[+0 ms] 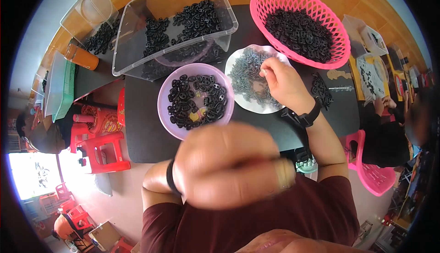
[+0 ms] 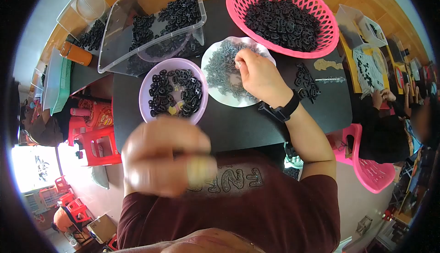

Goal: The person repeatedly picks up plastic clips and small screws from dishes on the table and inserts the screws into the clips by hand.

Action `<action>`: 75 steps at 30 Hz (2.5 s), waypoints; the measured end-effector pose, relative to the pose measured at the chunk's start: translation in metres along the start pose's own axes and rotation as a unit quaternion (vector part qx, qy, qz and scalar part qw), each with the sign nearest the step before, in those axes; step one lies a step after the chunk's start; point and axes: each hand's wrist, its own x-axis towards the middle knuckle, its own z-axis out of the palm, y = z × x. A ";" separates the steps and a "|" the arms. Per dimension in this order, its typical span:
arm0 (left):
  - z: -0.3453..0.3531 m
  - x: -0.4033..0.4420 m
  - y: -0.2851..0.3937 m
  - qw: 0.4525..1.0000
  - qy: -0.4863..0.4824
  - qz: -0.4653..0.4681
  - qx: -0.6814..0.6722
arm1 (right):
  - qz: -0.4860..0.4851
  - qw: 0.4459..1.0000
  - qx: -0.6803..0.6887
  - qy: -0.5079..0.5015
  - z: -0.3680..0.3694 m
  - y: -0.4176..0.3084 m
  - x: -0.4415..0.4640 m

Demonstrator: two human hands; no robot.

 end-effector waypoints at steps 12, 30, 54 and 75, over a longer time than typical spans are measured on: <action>0.022 0.053 0.045 0.991 0.075 -0.071 0.090 | 0.014 0.990 0.115 0.084 -0.003 -0.004 0.003; 0.013 -0.004 -0.072 0.924 0.007 -0.369 -0.104 | 0.080 0.947 0.306 0.061 -0.033 -0.018 -0.002; -0.025 0.023 -0.072 0.921 0.124 -0.341 -0.143 | -0.031 0.971 0.030 -0.234 -0.076 -0.016 -0.025; 0.016 -0.003 -0.090 0.713 0.099 -0.516 -0.465 | -0.094 0.892 0.402 0.185 -0.011 -0.064 -0.007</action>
